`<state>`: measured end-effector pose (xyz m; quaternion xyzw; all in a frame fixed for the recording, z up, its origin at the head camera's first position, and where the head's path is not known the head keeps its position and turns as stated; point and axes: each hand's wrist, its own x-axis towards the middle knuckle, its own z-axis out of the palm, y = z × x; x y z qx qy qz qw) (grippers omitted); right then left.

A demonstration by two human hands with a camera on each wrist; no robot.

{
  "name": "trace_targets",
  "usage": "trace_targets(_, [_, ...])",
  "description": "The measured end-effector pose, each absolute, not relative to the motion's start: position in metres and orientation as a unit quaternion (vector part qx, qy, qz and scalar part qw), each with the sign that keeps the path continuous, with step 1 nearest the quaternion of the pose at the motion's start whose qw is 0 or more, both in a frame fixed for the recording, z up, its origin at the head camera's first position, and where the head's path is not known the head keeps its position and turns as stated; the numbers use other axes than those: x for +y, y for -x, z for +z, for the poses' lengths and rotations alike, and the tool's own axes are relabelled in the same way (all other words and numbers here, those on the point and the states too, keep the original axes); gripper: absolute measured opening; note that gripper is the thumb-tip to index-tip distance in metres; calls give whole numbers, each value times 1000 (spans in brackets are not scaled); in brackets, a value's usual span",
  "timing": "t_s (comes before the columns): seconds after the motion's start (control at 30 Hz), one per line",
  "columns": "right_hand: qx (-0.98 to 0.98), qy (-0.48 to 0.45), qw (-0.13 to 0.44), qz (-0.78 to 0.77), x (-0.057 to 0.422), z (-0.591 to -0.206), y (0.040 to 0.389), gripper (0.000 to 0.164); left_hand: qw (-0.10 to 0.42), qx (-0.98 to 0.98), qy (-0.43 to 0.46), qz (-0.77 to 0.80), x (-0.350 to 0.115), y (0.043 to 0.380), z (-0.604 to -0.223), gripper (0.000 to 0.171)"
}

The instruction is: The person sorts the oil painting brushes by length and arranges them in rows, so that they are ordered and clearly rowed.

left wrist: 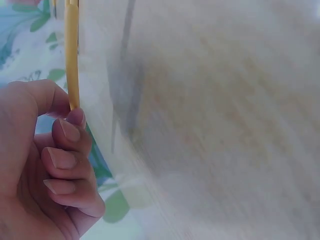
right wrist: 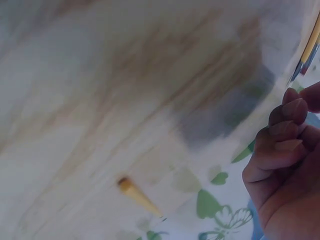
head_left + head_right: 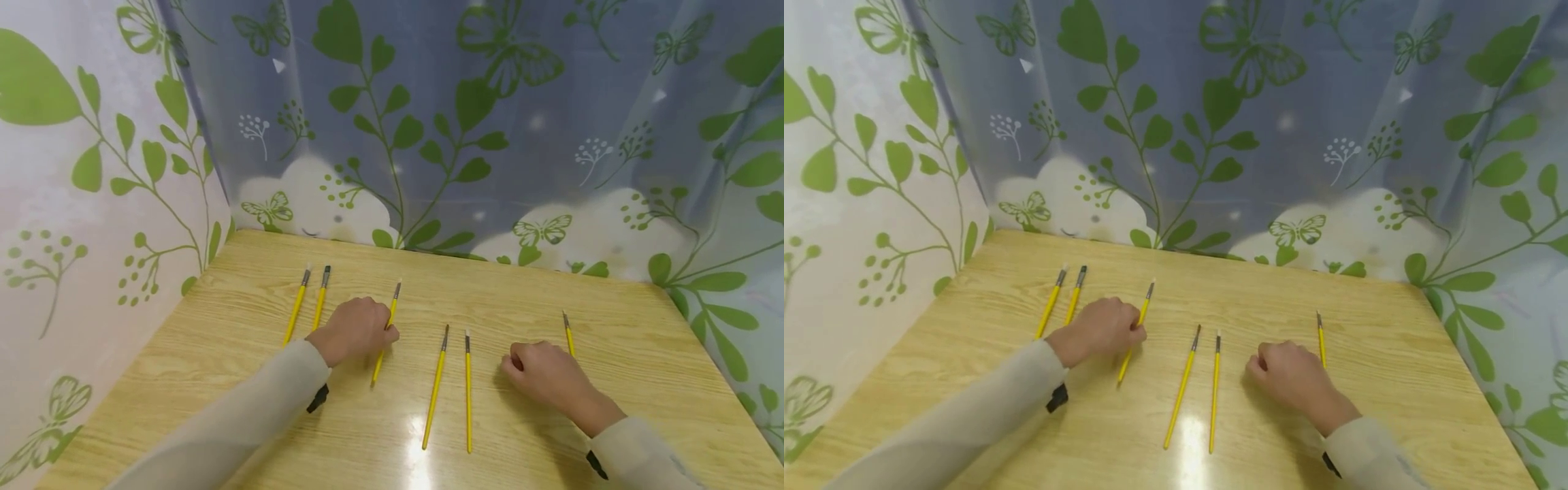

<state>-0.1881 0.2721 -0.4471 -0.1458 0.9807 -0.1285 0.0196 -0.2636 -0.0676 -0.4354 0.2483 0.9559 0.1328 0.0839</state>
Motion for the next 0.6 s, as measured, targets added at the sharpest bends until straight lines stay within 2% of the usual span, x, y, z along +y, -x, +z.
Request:
trace_targets(0.27, [979,141,45,-139,253,-447,182,43,86,965,-223,111,-67,284,-439,42])
trace_targets(0.6, [978,130,70,-146,234,-448,173,43,121,970,-187,97,-72,299,-440,40])
